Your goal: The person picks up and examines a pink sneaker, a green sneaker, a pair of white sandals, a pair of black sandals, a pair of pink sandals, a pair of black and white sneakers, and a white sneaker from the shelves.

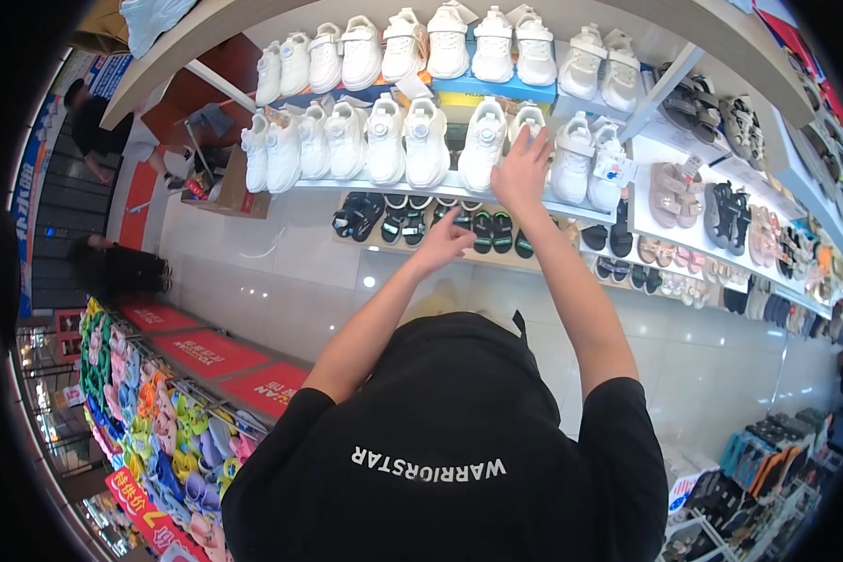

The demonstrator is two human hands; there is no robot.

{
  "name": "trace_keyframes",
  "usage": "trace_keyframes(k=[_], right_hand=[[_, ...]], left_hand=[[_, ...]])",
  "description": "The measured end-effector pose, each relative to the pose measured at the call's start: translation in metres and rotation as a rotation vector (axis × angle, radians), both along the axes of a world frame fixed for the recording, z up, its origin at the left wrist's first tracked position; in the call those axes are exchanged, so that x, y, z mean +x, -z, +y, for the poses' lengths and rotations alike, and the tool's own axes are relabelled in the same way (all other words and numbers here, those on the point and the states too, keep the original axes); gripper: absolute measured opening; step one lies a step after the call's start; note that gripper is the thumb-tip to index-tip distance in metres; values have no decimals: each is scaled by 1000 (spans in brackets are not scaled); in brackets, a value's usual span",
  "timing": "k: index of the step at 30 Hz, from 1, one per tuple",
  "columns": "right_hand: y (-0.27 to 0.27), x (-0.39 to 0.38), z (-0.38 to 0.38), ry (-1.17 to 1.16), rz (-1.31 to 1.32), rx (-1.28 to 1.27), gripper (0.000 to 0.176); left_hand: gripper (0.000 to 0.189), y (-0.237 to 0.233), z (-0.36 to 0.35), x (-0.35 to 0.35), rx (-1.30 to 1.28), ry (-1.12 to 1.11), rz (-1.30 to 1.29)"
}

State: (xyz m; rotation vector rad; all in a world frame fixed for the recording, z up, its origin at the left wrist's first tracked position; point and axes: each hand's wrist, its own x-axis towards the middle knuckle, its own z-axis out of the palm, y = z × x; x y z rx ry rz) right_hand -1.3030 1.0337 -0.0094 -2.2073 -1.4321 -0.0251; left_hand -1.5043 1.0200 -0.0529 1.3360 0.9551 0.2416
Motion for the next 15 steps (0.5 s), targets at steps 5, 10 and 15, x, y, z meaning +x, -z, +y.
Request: trace_keyframes(k=[5,10,15], right_hand=[[3,-1,-11,-18,-6,80,96],[-7,-5,-13,63,10,-7,94],[-25,-30,5,21,-79,189,84]], left_hand=[[52,5,-27,-39,-132,48,48],[53,10,-38,-68,-223,23,51],[52,15,-27,-88,-295,-1,2]])
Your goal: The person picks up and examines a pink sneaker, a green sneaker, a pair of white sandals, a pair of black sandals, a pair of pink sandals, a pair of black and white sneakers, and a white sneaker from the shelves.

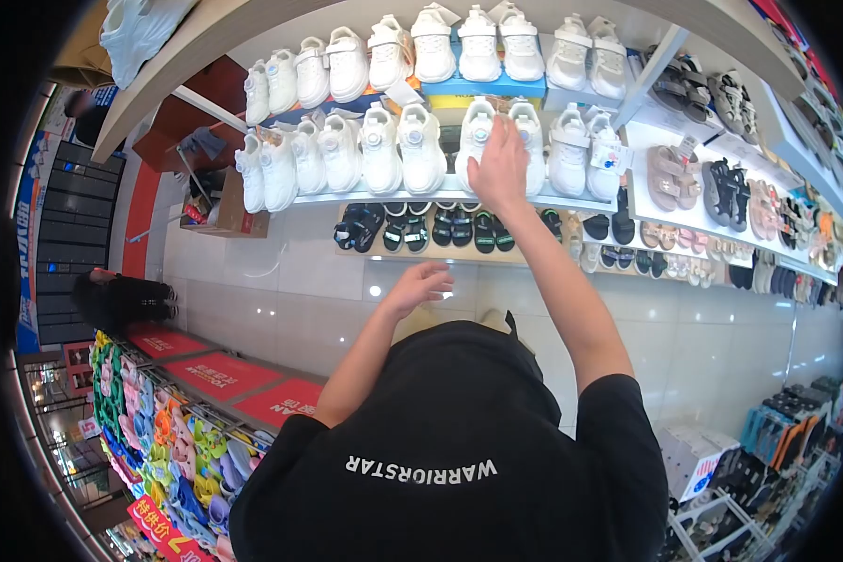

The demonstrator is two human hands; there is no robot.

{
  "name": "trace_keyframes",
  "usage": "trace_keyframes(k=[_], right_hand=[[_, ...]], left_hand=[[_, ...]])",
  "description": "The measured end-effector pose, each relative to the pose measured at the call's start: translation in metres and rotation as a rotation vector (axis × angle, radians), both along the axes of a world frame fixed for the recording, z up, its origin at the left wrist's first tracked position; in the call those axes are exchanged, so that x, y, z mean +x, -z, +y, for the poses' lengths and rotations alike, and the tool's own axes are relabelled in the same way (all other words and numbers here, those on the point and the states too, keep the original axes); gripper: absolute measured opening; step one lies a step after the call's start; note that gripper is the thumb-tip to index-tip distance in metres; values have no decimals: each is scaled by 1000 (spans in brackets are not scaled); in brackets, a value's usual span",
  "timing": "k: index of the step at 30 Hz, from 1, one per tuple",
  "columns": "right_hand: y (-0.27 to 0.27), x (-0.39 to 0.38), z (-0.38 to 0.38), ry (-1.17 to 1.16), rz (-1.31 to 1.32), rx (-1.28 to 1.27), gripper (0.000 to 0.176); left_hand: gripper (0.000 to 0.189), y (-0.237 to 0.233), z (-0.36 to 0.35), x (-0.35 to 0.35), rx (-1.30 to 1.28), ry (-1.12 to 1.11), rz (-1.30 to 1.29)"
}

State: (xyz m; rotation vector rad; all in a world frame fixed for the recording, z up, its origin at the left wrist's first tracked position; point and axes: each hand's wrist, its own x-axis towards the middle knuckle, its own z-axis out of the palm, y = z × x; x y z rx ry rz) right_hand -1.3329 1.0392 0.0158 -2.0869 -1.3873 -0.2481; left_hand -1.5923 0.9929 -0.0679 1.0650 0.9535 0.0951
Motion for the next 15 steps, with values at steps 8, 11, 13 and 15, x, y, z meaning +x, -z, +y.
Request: trace_keyframes(k=[8,11,13,15], right_hand=[[-3,-31,120,-423,276,-269,72],[-14,-32,144,-514,284,-596,79],[-16,-30,145,-549,181,-536,72],[-19,-33,142,-539,172,-492,70]], left_hand=[[49,-26,59,-48,33,70,-80],[49,-37,80,-82,40,26,-104],[49,-39,91,-107,43,-5,-130],[50,-43,99,-126,45,-16,-154]])
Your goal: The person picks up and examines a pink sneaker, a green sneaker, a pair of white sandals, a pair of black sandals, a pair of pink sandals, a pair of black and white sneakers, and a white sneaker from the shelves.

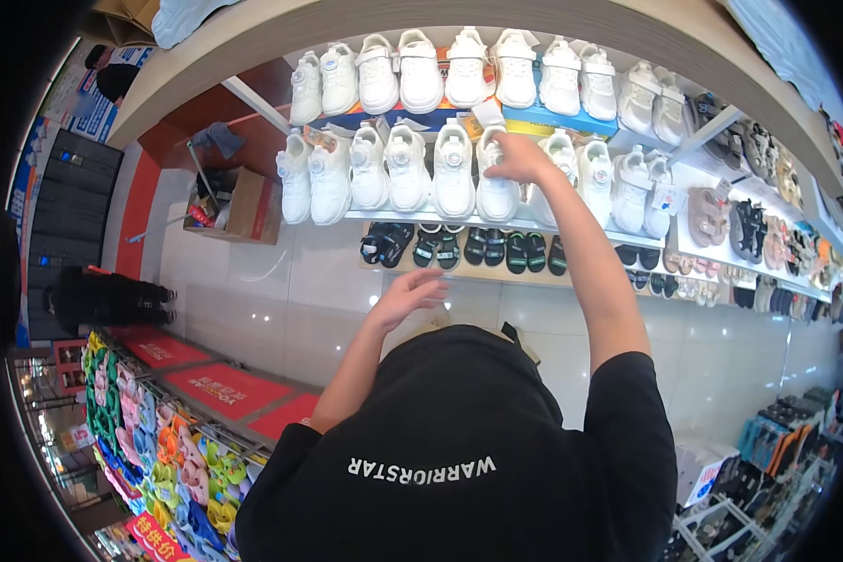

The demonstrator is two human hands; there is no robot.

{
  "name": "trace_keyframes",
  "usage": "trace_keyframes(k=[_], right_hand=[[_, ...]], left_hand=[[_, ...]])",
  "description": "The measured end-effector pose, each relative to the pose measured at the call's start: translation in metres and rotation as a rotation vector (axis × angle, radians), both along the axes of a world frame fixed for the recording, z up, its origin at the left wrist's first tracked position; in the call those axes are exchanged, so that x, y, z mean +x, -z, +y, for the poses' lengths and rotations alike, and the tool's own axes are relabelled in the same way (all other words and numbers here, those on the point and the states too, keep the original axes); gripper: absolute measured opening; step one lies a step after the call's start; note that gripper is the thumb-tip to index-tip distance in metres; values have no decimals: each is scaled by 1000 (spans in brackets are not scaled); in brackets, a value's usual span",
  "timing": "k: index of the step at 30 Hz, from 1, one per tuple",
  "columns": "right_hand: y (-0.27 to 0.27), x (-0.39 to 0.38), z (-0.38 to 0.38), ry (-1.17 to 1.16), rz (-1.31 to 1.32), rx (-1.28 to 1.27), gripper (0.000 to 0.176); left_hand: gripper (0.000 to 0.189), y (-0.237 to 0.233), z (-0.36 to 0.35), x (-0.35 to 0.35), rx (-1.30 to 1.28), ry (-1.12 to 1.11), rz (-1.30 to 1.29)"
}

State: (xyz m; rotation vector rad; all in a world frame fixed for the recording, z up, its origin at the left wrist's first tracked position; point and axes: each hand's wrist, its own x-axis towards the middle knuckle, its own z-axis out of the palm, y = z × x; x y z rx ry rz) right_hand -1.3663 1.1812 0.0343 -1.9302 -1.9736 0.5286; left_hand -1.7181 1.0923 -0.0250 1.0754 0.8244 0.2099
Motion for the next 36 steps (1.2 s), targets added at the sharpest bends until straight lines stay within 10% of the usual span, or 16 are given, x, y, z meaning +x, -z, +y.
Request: trace_keyframes(k=[8,13,17,19,36], right_hand=[[-117,-32,-87,199,234,87,55],[-154,-88,-162,-47,506,158,52],[-145,-133,-196,142,673,416,52],[-131,-139,-205,134,649,525,52],[-128,-136,-204,84,693,702,39]], left_hand=[[55,-27,23,7,-15,78,-204],[115,-79,24,61,-254,150,-862],[113,-92,1,79,-259,68,-606],[102,-89,-9,93,-570,132,-1120],[95,-125,-48,81,-131,-299,-627]])
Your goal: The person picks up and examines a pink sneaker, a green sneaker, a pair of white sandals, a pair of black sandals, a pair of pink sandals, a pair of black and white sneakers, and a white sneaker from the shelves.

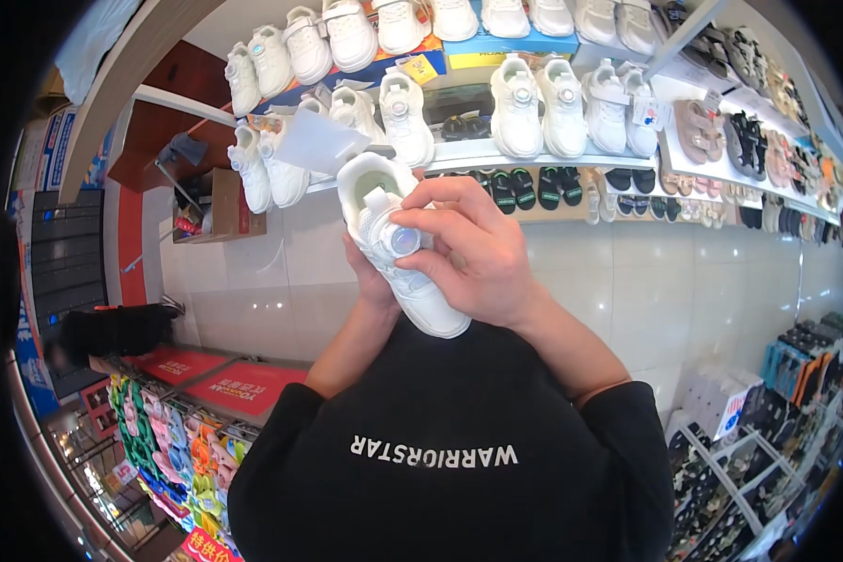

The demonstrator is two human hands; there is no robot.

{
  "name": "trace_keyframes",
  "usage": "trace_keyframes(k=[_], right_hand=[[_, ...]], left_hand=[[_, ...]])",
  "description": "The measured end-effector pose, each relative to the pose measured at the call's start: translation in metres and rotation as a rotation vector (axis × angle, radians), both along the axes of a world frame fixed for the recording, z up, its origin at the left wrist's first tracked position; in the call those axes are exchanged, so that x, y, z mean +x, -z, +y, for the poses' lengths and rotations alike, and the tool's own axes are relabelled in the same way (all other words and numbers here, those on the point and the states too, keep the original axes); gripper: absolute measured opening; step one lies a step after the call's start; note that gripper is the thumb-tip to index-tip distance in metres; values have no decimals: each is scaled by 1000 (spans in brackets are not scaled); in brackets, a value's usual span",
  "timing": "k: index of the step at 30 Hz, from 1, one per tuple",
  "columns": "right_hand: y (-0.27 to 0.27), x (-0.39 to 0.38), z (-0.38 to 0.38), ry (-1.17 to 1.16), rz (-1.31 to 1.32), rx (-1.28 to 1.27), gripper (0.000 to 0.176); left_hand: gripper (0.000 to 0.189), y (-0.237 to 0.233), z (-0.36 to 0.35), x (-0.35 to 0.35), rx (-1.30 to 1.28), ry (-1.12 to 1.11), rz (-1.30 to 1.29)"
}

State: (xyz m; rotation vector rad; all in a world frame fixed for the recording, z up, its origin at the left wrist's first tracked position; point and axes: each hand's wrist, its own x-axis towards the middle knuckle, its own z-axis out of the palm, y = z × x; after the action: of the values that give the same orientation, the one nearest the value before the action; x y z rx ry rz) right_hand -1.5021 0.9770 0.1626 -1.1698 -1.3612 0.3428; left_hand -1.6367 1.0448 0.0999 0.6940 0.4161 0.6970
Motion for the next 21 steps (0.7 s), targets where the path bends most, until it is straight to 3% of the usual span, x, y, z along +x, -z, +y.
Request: trace_keyframes(k=[3,6,12,14,18,21], right_hand=[[-4,-2,0,-27,-11,-49,40],[-3,-3,2,-36,-25,-18,42],[-1,-7,3,-43,8,-46,41],[1,-8,4,-49,63,-34,40],[3,-15,4,-17,207,-19,38],[3,-15,5,13,125,23,39]], left_hand=[[96,-2,3,-7,106,-48,-45],[101,5,6,-21,160,91,-115],[105,21,4,-37,229,-242,37],[105,9,6,-38,423,-367,135],[99,2,5,-36,361,-383,63],[99,8,6,-38,296,-334,32]])
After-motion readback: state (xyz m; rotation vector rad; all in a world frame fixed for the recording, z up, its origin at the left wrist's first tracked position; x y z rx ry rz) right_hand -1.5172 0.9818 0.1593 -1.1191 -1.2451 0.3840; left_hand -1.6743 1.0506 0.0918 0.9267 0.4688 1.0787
